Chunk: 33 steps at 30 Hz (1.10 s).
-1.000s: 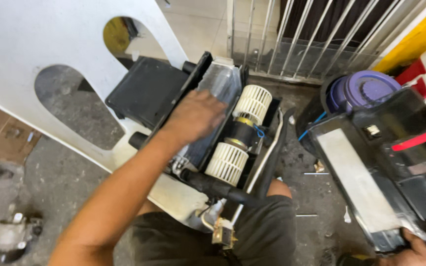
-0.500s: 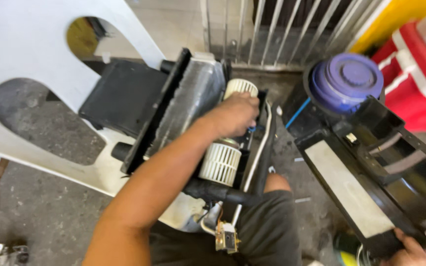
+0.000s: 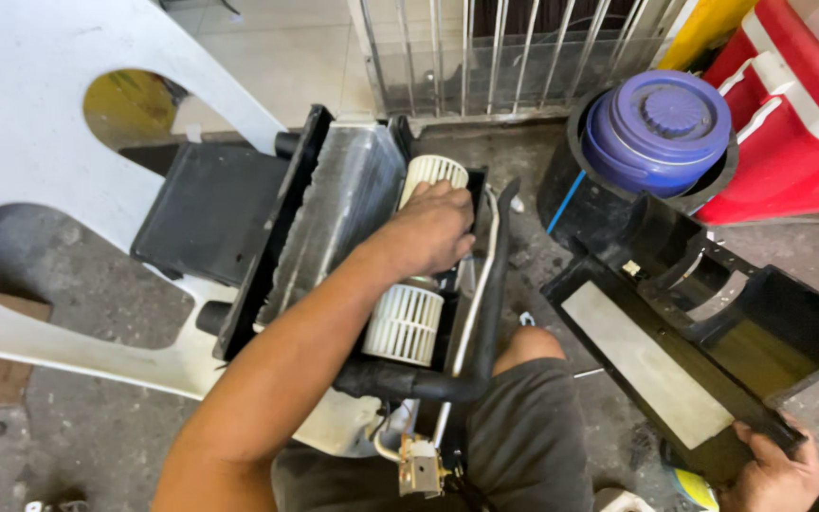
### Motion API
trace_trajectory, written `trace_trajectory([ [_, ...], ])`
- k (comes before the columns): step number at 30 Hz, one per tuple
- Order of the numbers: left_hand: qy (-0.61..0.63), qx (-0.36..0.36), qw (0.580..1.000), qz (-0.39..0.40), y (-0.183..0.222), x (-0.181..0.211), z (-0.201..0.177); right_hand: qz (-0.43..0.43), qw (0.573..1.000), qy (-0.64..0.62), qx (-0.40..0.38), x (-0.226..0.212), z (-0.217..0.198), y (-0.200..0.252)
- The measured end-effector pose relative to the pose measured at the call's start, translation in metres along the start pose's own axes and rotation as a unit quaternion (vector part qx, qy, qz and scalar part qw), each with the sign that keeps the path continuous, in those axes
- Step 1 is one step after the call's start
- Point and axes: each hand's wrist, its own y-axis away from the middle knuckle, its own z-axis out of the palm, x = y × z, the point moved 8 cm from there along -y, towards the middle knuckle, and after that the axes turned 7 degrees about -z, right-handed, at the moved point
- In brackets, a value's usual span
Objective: The person assembles an electronic device by connecting wires, inserting a heat sink, and attaching a black plastic cover. They manipulate internal components and secure the casing while working on a white plastic chair in a workshop.
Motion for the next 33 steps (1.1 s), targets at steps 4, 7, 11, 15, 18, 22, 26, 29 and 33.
trace_trajectory([
  [4,0.071,0.029,0.997,0.015,-0.001,-0.009,0.0,0.228,0.912,-0.322,0.113,0.029,0.016,0.02],
  [7,0.12,0.041,0.992,-0.016,0.001,-0.022,-0.01,0.213,0.934,-0.254,0.134,0.019,0.021,0.028],
  [11,0.172,0.037,0.984,-0.032,0.008,-0.024,-0.026,0.249,0.907,-0.299,0.16,0.01,0.031,0.036],
  [15,0.098,0.037,0.994,0.005,0.008,-0.006,-0.03,0.267,0.907,-0.282,0.16,-0.001,0.042,0.035],
  [18,0.083,0.013,0.996,-0.002,0.009,-0.002,-0.02,0.293,0.919,-0.228,0.132,0.008,0.048,0.043],
  [22,0.102,-0.002,0.995,-0.009,0.006,-0.01,-0.017,0.238,0.96,-0.131,0.059,0.029,0.066,0.054],
  [26,0.129,-0.001,0.992,-0.003,0.005,-0.016,-0.017,0.376,0.891,-0.232,0.105,0.077,0.105,0.088],
  [29,0.171,0.007,0.985,0.021,0.006,-0.019,-0.017,0.427,0.867,-0.246,0.077,0.089,0.12,0.117],
  [33,0.189,-0.015,0.981,0.041,0.008,-0.023,-0.012,0.456,0.875,-0.163,-0.024,0.088,0.121,0.137],
])
